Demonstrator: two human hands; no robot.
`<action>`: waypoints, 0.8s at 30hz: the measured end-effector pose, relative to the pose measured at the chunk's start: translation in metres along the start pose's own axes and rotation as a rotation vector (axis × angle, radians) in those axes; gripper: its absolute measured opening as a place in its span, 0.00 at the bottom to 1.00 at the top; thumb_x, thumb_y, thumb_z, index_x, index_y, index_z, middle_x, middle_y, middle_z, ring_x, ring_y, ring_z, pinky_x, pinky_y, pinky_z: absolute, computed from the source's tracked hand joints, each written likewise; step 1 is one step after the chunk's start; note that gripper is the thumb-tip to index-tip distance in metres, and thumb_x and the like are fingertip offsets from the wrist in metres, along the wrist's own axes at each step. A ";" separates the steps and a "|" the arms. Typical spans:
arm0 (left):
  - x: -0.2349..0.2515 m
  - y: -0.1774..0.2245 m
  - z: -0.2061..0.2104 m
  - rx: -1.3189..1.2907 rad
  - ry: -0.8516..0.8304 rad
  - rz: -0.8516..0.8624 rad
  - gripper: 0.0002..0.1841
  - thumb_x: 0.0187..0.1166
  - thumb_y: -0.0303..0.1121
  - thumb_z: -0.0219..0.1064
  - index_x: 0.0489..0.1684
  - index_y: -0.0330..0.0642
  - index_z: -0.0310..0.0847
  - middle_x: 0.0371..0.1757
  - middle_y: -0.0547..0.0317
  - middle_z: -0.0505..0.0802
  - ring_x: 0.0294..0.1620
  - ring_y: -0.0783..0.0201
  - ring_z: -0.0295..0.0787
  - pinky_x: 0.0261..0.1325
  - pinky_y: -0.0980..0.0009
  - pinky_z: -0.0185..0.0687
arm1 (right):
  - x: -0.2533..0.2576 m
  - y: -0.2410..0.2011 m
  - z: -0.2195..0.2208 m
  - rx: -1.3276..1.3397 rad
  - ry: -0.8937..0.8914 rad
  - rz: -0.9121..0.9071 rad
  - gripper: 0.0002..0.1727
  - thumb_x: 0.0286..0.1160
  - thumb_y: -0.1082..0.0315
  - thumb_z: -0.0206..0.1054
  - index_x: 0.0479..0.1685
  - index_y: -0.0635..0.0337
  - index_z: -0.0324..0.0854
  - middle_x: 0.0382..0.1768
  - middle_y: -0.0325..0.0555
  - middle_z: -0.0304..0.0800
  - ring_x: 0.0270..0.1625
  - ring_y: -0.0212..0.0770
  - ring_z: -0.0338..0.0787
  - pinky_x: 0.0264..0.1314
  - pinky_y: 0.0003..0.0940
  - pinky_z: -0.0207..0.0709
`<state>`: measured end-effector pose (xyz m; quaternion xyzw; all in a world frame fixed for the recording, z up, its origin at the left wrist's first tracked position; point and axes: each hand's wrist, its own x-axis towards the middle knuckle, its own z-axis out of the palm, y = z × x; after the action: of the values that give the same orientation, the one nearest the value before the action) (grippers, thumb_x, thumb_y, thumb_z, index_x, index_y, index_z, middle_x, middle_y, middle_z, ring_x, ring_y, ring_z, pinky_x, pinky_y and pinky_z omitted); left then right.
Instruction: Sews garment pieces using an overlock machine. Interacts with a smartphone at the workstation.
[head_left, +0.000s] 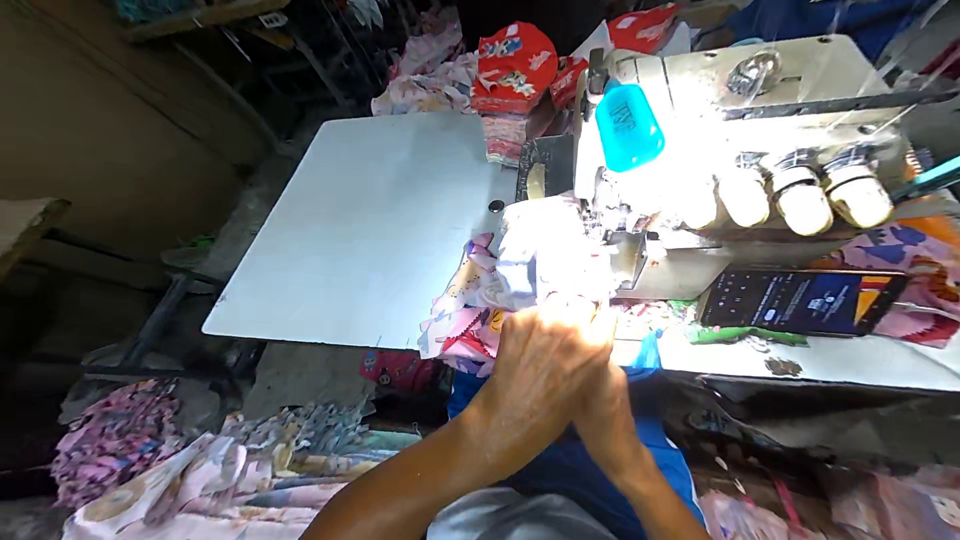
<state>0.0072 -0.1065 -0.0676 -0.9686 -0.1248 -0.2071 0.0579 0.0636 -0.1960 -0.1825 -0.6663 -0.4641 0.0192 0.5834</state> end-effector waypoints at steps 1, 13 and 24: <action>0.006 -0.002 0.001 0.008 0.012 -0.004 0.11 0.80 0.34 0.64 0.30 0.45 0.91 0.19 0.58 0.78 0.18 0.59 0.76 0.17 0.68 0.57 | 0.000 -0.002 0.005 0.016 -0.018 -0.019 0.11 0.72 0.69 0.69 0.42 0.69 0.88 0.40 0.52 0.93 0.47 0.33 0.93 0.57 0.20 0.82; 0.037 -0.047 -0.011 -0.084 -0.084 0.009 0.10 0.80 0.37 0.66 0.34 0.45 0.92 0.24 0.55 0.86 0.25 0.53 0.85 0.22 0.56 0.71 | 0.001 0.008 -0.007 0.006 -0.137 -0.042 0.13 0.80 0.74 0.62 0.54 0.65 0.90 0.50 0.50 0.94 0.56 0.37 0.92 0.65 0.28 0.84; 0.046 -0.139 -0.035 -0.656 -0.368 -0.094 0.06 0.74 0.34 0.73 0.40 0.43 0.90 0.25 0.73 0.84 0.21 0.87 0.68 0.25 0.88 0.60 | 0.018 0.011 -0.042 -0.050 -0.015 0.019 0.13 0.81 0.72 0.62 0.55 0.64 0.91 0.50 0.47 0.95 0.53 0.31 0.93 0.62 0.22 0.84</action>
<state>-0.0027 0.0321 -0.0084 -0.9498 -0.1047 -0.0611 -0.2884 0.1045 -0.2149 -0.1683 -0.6848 -0.4624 0.0181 0.5629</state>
